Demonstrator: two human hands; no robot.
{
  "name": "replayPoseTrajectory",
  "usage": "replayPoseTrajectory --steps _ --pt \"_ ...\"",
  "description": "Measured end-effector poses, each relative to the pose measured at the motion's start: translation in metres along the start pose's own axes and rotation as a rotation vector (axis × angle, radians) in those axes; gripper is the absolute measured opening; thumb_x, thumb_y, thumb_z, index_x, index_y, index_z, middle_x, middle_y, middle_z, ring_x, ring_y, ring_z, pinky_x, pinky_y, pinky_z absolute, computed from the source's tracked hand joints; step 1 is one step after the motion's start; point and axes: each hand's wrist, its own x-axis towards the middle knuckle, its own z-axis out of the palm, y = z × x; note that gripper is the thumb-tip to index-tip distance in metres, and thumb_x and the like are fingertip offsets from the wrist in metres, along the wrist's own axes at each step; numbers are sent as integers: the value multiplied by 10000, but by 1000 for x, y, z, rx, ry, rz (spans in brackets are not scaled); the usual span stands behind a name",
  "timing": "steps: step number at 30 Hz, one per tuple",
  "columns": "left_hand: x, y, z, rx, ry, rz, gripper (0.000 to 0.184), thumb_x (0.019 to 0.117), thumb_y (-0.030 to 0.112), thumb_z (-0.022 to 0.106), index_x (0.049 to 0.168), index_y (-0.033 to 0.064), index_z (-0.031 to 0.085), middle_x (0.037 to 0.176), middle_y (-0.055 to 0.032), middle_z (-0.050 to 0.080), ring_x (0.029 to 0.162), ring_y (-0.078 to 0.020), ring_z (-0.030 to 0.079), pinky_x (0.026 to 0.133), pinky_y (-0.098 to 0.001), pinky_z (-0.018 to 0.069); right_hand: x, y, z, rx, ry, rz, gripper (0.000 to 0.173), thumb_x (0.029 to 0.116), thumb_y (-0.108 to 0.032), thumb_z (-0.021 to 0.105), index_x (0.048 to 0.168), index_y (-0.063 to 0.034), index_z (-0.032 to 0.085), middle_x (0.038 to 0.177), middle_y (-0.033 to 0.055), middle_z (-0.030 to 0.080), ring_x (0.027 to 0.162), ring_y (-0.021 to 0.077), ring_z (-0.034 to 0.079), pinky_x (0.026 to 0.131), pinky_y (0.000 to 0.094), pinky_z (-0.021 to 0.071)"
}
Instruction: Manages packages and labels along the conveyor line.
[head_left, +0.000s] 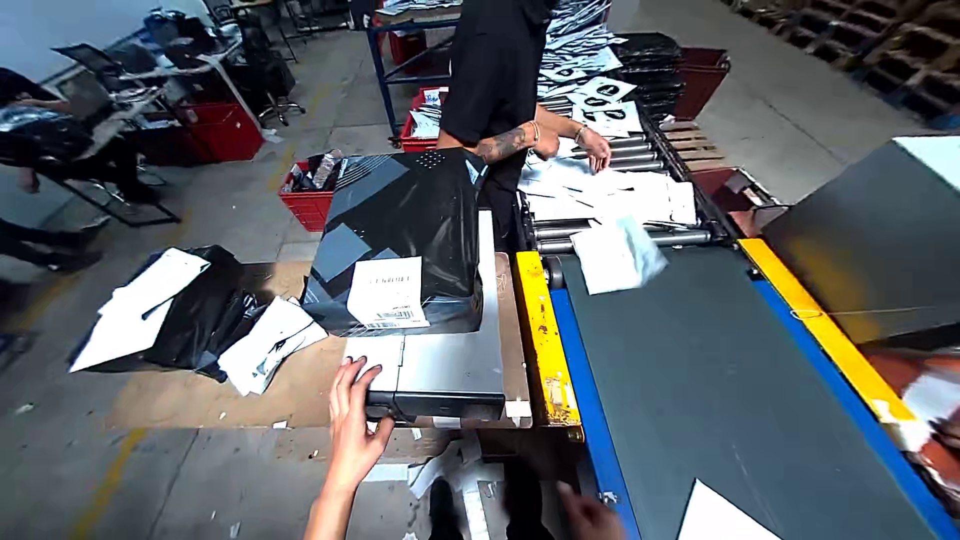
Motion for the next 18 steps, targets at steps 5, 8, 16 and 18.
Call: replayPoseTrajectory --steps 5,8,16,18 --pt "-3 -5 -5 14 -67 18 621 827 312 677 1423 171 576 1595 -117 412 1541 -378 235 1205 -636 268 9 -127 130 579 -350 -32 309 990 -289 708 1113 -6 733 869 94 766 676 182 717 602 352 604" --pt "-2 -4 -7 21 -83 36 602 855 337 648 1435 194 573 1601 -96 413 1541 -368 245 1192 -642 284 17 -176 142 639 -300 215 343 976 -336 740 1054 -2 731 833 94 769 631 159 703 554 319 565" --pt "-2 -8 -1 7 -64 130 615 882 423 624 1429 148 566 1563 -180 442 1528 -409 252 1242 -584 200 5 -184 134 778 -112 100 117 923 -40 740 872 55 696 684 95 697 533 124 623 521 294 535" --pt "0 -8 -2 2 -89 155 631 885 417 646 1417 90 559 1546 -247 434 1522 -451 233 1249 -581 160 16 -140 88 711 -96 28 117 919 -78 756 906 36 734 728 100 728 564 142 665 545 318 579"
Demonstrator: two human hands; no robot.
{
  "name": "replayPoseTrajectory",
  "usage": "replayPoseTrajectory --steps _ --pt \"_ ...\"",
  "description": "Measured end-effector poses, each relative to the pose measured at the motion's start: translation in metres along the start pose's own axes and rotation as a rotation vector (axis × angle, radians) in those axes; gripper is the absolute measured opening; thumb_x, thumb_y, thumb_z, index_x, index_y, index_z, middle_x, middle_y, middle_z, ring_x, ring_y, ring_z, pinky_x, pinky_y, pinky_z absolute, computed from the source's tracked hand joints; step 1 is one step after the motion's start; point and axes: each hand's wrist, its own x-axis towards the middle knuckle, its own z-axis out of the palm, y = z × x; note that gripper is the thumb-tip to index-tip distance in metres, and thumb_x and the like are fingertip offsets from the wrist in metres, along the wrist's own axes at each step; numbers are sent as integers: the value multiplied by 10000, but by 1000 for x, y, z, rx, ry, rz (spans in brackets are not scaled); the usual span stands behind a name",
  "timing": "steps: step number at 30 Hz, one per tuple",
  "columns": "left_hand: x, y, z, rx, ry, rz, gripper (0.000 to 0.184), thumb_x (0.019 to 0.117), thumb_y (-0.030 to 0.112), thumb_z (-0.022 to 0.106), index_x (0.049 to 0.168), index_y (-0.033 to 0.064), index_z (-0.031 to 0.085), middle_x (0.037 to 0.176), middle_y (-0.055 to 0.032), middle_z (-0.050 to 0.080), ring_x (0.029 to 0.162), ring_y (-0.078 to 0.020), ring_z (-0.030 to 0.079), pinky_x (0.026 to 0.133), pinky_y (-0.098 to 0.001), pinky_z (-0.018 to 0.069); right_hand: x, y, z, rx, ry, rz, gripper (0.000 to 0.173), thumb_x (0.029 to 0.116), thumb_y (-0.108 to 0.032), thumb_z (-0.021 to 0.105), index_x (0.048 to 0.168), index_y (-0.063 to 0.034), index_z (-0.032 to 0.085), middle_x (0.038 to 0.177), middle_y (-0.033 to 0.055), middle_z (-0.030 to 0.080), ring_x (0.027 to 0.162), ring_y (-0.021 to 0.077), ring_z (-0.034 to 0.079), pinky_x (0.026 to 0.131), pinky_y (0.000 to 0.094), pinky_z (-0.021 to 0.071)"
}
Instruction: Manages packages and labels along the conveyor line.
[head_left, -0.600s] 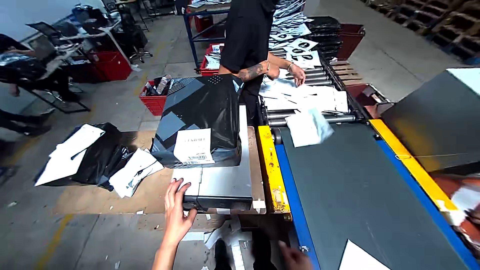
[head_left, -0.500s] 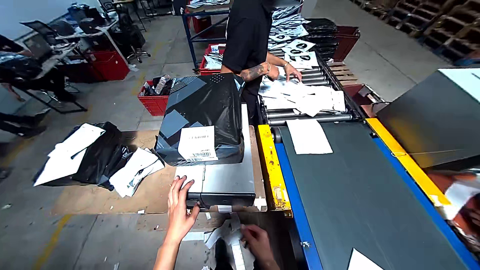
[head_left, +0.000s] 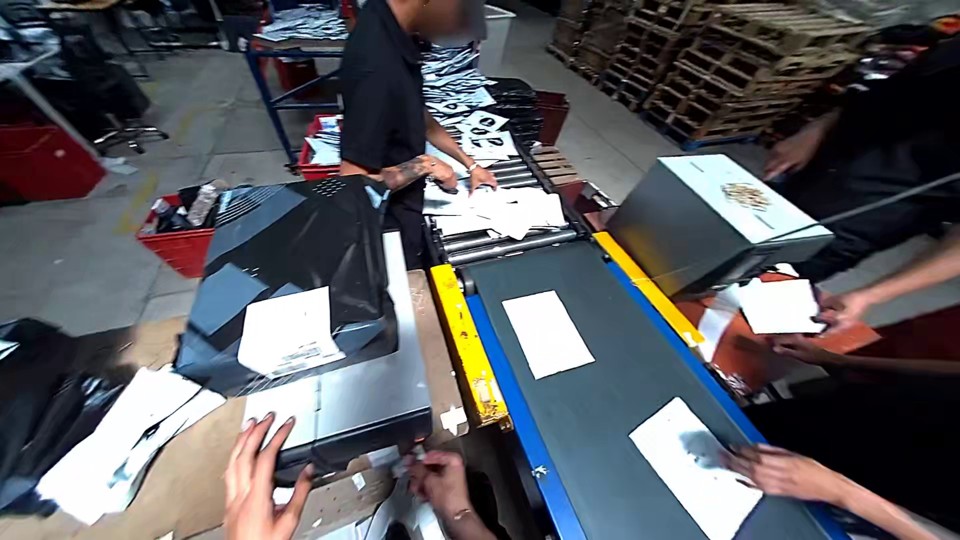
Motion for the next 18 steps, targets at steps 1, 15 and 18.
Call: replayPoseTrajectory --steps 1,15,18 --pt "2 1 -1 -7 -15 8 642 879 390 667 1415 54 555 1540 -281 425 1516 -478 228 1251 -587 148 17 3 -47 -65 66 -49 125 923 -91 743 932 33 744 744 107 737 589 169 688 569 351 603" --pt "10 18 10 47 42 -38 702 761 309 713 1356 -20 536 1497 -353 409 1489 -515 243 1236 -596 159 34 46 -330 -820 612 331 742 907 -707 615 935 19 763 970 297 724 971 488 696 835 697 517" --pt "8 17 6 24 107 -104 670 735 305 701 1343 46 596 1516 -264 449 1500 -467 265 1229 -612 204 -3 61 -223 -719 224 97 614 985 -549 600 825 28 735 787 224 706 774 385 695 756 626 538"
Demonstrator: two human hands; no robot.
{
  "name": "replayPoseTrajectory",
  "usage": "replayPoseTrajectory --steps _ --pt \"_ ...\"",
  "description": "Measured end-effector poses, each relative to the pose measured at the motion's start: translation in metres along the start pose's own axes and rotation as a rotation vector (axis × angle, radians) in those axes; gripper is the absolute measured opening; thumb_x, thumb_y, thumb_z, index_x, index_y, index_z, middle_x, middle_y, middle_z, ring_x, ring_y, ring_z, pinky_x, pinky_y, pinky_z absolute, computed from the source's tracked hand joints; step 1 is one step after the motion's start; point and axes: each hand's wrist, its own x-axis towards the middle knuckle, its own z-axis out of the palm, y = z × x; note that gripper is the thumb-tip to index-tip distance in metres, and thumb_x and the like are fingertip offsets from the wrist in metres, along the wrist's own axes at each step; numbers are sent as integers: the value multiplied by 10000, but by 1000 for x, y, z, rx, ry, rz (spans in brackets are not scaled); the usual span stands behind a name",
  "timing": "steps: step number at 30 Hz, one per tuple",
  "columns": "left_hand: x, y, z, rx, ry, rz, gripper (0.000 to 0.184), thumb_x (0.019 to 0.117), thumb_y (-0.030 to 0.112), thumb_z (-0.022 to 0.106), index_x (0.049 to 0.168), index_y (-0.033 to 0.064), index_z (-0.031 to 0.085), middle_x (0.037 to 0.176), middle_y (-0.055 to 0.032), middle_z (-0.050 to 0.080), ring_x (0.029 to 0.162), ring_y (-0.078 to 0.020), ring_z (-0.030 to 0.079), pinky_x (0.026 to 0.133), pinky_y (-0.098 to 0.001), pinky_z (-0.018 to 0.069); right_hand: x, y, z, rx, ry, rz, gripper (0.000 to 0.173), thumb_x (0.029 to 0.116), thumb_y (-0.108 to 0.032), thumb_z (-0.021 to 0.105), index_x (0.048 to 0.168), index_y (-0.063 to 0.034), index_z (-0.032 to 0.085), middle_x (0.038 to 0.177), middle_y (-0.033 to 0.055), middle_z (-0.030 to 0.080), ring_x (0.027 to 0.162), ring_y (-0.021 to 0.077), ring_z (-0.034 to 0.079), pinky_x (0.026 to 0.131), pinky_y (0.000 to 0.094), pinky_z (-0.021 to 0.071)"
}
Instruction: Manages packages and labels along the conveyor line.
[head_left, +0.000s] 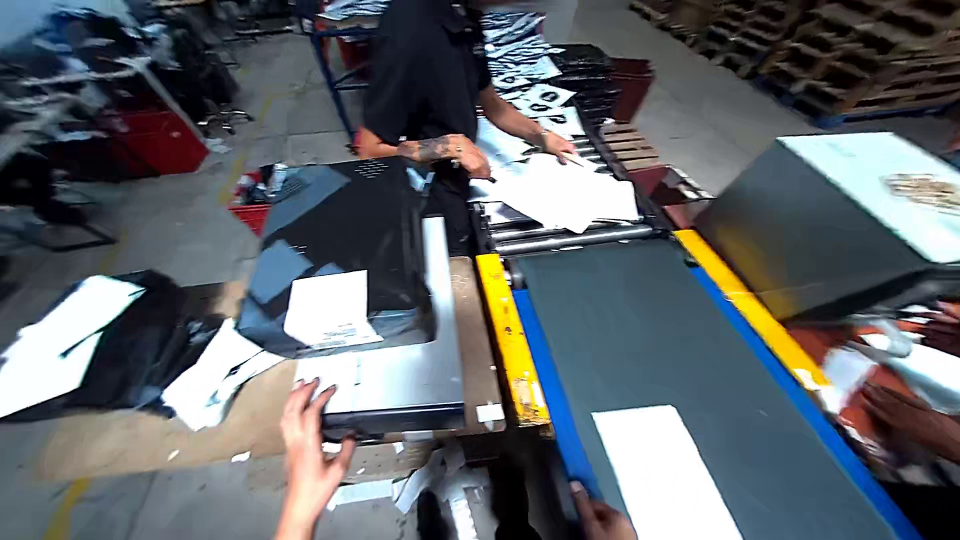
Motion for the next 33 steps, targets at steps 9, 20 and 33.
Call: replayPoseTrajectory --steps 9,20,33 --pt "-5 -11 -14 -10 -114 -46 612 854 314 662 1444 180 566 1614 -103 391 1549 -375 218 1193 -653 277 -59 -209 179 656 -513 -18 321 981 -250 732 1183 -3 695 892 103 753 643 158 679 557 311 557" --pt "-6 -18 -10 -17 -114 55 624 897 438 612 1459 172 552 1594 -150 414 1540 -394 237 1235 -606 215 -71 -244 166 652 -305 32 190 965 -123 727 944 63 693 686 95 698 544 137 634 540 308 546" --pt "2 -6 -1 43 -116 70 725 812 401 718 1399 32 506 1531 -322 391 1521 -481 195 1249 -580 117 211 -33 -93 -70 228 373 681 877 -569 755 1213 20 687 1224 268 685 1181 419 652 998 615 503"
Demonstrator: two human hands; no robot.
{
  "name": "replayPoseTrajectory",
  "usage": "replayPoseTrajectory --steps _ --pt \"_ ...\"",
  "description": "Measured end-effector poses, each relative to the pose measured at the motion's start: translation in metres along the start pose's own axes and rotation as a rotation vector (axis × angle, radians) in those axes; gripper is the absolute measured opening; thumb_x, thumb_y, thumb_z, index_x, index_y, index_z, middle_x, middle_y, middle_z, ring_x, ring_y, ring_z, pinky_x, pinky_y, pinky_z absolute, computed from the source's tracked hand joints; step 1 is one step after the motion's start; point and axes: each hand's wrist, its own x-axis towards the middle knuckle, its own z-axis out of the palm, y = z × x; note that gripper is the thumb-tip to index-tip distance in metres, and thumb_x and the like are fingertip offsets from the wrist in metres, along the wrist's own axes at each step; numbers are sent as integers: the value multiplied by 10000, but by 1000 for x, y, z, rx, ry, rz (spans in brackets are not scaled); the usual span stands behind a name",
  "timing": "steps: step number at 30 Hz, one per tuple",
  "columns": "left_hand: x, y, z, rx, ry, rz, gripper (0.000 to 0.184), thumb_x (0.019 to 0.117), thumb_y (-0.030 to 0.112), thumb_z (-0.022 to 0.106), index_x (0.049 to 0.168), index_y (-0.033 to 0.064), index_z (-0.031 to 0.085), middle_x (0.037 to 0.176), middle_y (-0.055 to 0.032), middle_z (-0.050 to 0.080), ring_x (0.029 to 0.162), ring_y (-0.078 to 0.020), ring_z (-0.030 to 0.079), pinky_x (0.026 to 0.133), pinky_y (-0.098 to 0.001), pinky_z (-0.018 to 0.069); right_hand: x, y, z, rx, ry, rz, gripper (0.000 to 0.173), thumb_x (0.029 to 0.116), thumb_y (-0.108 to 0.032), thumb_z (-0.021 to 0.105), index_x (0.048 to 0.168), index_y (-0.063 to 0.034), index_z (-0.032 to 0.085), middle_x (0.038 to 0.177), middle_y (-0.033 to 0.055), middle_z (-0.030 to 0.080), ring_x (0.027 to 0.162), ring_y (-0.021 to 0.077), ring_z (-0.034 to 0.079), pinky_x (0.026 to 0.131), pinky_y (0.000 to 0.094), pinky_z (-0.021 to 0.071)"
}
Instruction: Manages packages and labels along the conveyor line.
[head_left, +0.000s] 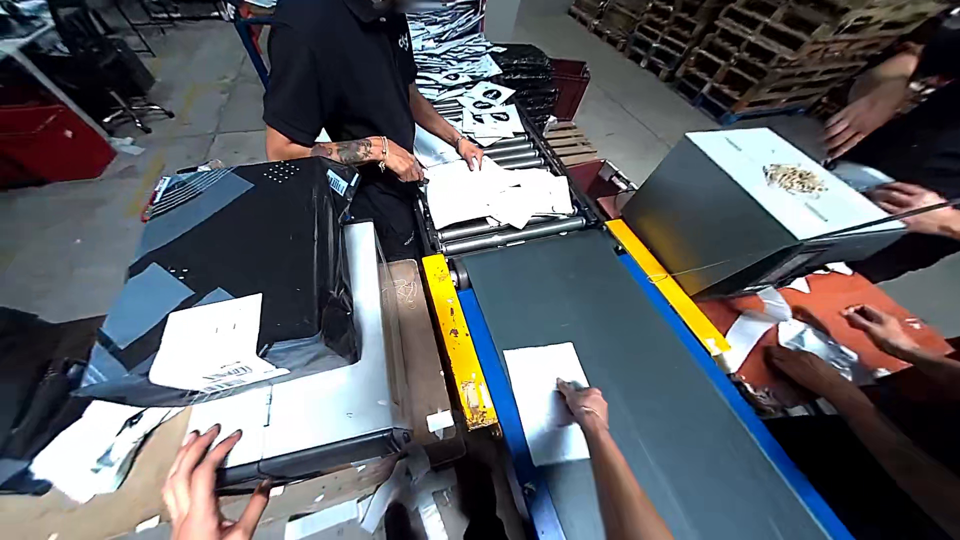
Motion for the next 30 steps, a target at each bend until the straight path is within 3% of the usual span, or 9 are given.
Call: replayPoseTrajectory --steps 3,5,7,9,13,16,20,25,30 --pt "1 6 1 -8 57 -38 689 794 392 703 1384 72 550 1527 -270 429 1515 -451 239 1245 -575 171 -44 51 -25 -218 82 11 918 774 -780 712 1254 2 677 1241 293 672 1187 465 639 953 671 501" --pt "-2 8 -2 -23 90 -72 663 773 349 706 1365 75 587 1520 -249 454 1504 -454 270 1231 -595 216 -88 73 -22 -236 98 -68 908 847 -794 609 1191 42 697 1183 321 685 1141 495 655 928 683 501" --pt "-1 6 -3 -38 93 -104 659 769 315 712 1378 93 592 1540 -211 451 1512 -428 271 1231 -594 234 -145 65 15 -101 -12 -284 781 948 -687 558 998 71 741 971 322 715 950 495 699 837 690 522" --pt "-5 4 -3 -46 85 -130 660 755 291 711 1380 115 593 1553 -175 447 1518 -413 265 1227 -607 237 -228 37 74 143 -291 -439 596 968 -564 625 889 13 754 793 209 714 751 375 699 719 612 562" --pt "-5 1 -6 -53 45 -121 631 800 294 697 1406 158 586 1577 -145 430 1532 -394 249 1220 -622 245 -340 -44 169 488 -794 -420 366 982 -374 710 1055 -18 754 854 105 763 678 211 714 622 404 604" --pt "-8 -2 -10 -51 8 -95 609 851 326 661 1440 206 565 1598 -105 414 1544 -373 234 1206 -639 261 -370 -96 179 575 -794 -153 327 996 -340 710 1051 -18 734 796 75 769 538 125 642 477 289 487" --pt "-10 -10 -11 -50 23 -55 617 866 387 639 1448 193 565 1593 -129 422 1538 -383 249 1224 -628 229 -389 -117 192 860 -660 -89 196 940 47 680 1117 70 598 694 121 706 476 121 581 435 262 454" --pt "-6 -9 -6 -58 -14 32 667 878 412 671 1433 62 548 1553 -279 413 1519 -474 230 1252 -592 155 -348 -84 129 608 -659 -218 239 935 -193 781 974 33 716 680 89 711 537 144 651 535 313 552" --pt "-1 -7 1 -30 9 62 707 824 341 729 1406 -4 523 1500 -365 413 1486 -541 236 1250 -586 123 -110 -22 35 465 -104 -184 350 1021 -320 656 956 11 747 784 106 737 702 245 690 734 499 567"
